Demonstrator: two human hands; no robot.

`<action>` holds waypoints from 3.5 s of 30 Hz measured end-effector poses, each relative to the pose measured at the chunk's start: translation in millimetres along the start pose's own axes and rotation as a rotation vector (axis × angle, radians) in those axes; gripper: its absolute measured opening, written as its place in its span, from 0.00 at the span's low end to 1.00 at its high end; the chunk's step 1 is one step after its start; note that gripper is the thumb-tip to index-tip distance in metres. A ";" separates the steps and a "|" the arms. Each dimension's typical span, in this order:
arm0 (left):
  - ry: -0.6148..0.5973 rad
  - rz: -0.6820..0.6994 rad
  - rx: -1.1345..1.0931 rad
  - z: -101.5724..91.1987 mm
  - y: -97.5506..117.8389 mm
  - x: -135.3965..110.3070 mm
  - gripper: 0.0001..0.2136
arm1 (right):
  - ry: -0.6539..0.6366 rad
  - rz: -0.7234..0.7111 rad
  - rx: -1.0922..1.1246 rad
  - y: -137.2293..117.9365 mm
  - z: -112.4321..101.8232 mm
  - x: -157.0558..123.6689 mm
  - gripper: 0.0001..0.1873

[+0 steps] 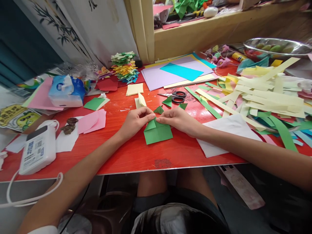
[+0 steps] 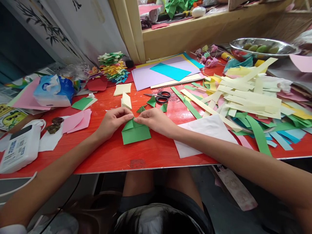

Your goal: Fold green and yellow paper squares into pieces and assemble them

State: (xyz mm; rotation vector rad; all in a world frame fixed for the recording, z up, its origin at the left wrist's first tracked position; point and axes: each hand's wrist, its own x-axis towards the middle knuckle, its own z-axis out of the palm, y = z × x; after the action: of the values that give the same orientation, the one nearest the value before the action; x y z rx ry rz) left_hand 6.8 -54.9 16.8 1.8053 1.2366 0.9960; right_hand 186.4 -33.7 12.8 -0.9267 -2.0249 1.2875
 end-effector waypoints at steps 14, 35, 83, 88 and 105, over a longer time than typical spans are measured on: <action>0.336 -0.103 -0.411 -20.3 -6.8 10.4 0.07 | 0.173 -0.022 0.439 6.9 -3.2 4.0 0.16; -0.090 -0.197 -0.268 1.1 -0.4 0.2 0.10 | 0.212 -0.118 0.207 7.1 -2.4 -1.8 0.16; -0.205 -0.268 -0.288 -2.6 -2.8 1.6 0.10 | 0.085 0.077 0.591 3.1 -2.3 0.4 0.15; -0.215 -0.269 -0.278 -2.1 -2.5 1.2 0.10 | 0.032 0.163 0.647 4.3 -3.0 1.4 0.13; -0.210 -0.285 -0.236 -0.5 -0.4 1.6 0.10 | 0.062 0.176 0.548 13.1 -4.5 5.7 0.14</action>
State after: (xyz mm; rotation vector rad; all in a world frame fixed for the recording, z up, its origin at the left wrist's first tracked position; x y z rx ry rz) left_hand 6.6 -53.2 17.0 1.4626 1.1539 0.7373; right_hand 189.7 -22.9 3.0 -0.8721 -1.4434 1.7621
